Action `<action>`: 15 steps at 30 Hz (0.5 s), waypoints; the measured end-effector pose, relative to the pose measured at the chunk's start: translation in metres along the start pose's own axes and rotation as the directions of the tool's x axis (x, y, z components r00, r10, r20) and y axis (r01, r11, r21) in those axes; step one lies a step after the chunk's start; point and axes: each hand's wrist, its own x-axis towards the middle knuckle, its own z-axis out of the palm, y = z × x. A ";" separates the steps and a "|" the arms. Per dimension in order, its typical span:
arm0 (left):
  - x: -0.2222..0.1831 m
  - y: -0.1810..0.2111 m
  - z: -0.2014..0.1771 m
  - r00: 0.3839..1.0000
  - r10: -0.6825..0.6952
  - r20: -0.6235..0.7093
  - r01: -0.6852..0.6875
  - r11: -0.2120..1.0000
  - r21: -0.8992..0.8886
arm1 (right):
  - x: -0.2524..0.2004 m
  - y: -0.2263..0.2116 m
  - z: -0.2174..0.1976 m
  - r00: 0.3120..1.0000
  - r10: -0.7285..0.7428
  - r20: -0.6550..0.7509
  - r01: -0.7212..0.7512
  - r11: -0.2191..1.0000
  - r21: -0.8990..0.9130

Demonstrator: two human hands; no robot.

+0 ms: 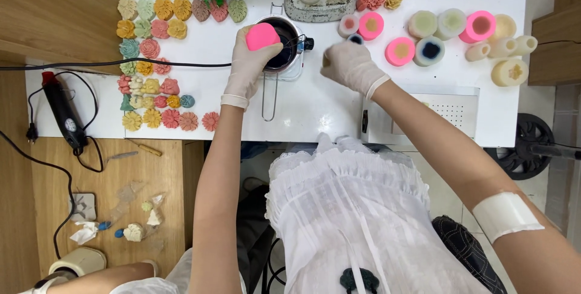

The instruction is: Molding and sculpting wax flower shapes using heated wax and various molds.

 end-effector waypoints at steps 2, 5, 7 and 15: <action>-0.001 0.001 0.002 0.999 0.033 -0.013 -0.033 0.999 0.030 | 0.001 -0.027 -0.029 0.997 -0.026 -0.071 0.031 0.997 0.064; -0.005 0.007 0.007 0.996 0.080 -0.043 -0.074 0.989 0.127 | 0.017 -0.051 -0.039 0.981 -0.085 -0.176 0.109 0.985 0.133; -0.004 0.009 0.008 0.994 0.094 -0.058 -0.081 0.977 0.196 | 0.030 -0.055 -0.033 0.970 -0.120 -0.211 0.152 0.978 0.141; 0.006 -0.009 0.004 0.976 0.185 -0.114 -0.137 0.931 0.339 | 0.008 -0.008 -0.040 0.907 -0.216 -0.362 0.251 0.967 0.052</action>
